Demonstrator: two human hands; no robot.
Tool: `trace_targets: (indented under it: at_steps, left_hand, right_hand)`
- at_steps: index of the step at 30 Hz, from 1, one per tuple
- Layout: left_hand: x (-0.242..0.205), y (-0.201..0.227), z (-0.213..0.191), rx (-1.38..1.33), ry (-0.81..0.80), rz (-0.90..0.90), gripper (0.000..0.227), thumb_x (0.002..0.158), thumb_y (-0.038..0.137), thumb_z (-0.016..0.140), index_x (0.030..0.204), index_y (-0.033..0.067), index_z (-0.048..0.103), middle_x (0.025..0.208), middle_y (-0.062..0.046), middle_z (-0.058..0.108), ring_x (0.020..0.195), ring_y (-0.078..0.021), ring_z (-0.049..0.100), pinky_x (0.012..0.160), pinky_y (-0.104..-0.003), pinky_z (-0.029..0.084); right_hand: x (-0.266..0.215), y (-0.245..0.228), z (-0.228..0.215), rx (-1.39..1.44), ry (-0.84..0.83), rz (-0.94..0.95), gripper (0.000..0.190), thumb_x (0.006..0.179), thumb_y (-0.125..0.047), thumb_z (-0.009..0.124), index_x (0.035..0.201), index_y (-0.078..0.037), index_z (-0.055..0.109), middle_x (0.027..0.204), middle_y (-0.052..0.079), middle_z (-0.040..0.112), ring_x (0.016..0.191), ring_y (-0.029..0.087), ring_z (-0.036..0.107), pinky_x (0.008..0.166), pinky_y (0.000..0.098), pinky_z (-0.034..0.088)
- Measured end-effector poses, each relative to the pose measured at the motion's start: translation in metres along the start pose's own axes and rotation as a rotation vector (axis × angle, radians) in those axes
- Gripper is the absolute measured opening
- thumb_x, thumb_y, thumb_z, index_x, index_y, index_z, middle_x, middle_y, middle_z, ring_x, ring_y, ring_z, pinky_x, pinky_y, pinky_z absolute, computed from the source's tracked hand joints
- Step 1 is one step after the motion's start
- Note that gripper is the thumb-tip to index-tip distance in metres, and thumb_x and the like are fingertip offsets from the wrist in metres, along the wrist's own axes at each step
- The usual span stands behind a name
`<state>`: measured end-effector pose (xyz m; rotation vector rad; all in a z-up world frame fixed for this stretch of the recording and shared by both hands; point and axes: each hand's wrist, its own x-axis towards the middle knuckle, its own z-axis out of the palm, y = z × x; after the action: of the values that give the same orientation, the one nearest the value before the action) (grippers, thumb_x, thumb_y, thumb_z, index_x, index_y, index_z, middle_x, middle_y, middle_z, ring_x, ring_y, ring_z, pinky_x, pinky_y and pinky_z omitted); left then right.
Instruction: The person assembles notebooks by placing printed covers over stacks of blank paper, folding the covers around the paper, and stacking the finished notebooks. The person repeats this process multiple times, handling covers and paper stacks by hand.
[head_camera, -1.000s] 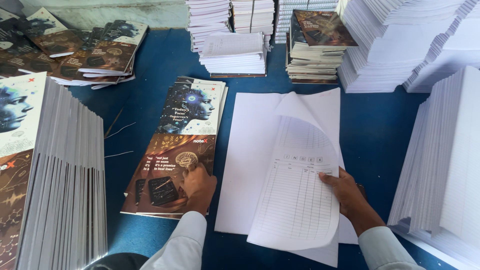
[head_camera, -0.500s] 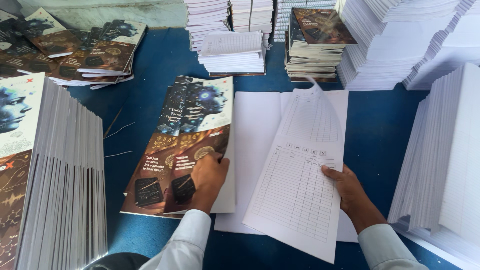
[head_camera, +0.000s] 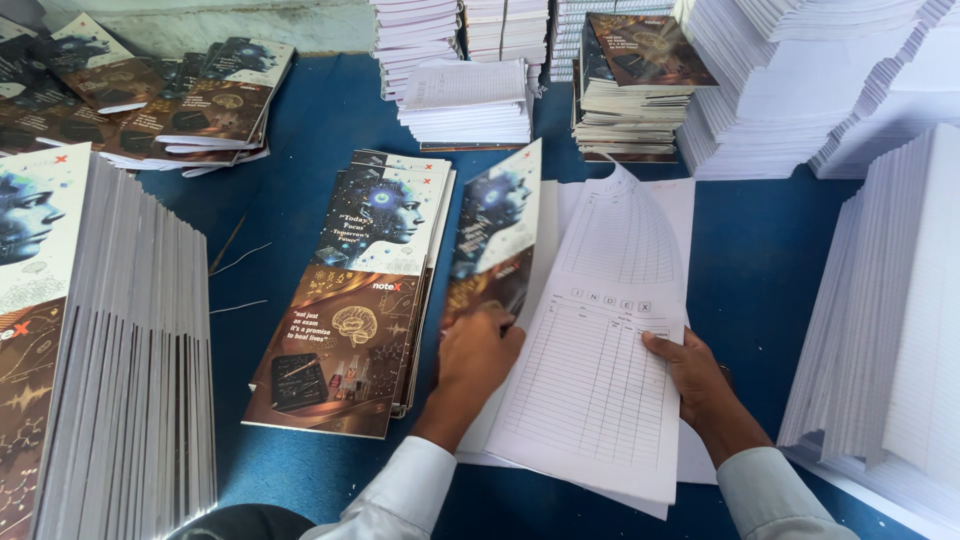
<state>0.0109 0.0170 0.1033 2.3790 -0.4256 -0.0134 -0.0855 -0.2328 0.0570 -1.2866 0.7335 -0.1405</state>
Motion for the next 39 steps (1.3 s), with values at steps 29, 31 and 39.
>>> trace_targets:
  at_steps: [29, 31, 39]
  left_hand:
    - [0.007, -0.050, 0.057, -0.201, -0.006, -0.070, 0.046, 0.084, 0.042, 0.070, 0.118, 0.0099, 0.073, 0.115, -0.017, 0.072, 0.106, -0.0314, 0.069, 0.094, -0.042, 0.053]
    - [0.019, -0.087, 0.059, -0.079, -0.017, -0.250, 0.060, 0.084, 0.044, 0.075, 0.133, 0.0101, 0.065, 0.125, -0.022, 0.066, 0.117, -0.0370, 0.062, 0.101, -0.045, 0.049]
    - [0.024, -0.109, 0.071, -0.486, -0.152, -0.452, 0.095, 0.070, 0.039, 0.088, 0.144, -0.0006, 0.043, 0.123, -0.023, 0.067, 0.107, -0.0299, 0.072, 0.092, -0.040, 0.059]
  right_hand:
    - [0.022, 0.031, -0.008, -0.086, -0.048, 0.020, 0.047, 0.092, -0.015, 0.062, 0.135, 0.004, 0.054, 0.099, 0.026, 0.072, 0.073, 0.026, 0.073, 0.062, 0.0378, 0.063]
    - [0.021, 0.030, -0.004, -0.085, -0.045, 0.025, 0.047, 0.092, -0.015, 0.062, 0.134, 0.003, 0.055, 0.098, 0.025, 0.073, 0.073, 0.026, 0.074, 0.062, 0.0372, 0.063]
    - [0.023, 0.031, 0.001, -0.078, -0.101, -0.014, 0.045, 0.091, -0.016, 0.064, 0.131, 0.003, 0.057, 0.097, 0.023, 0.073, 0.071, 0.022, 0.073, 0.060, 0.0352, 0.063]
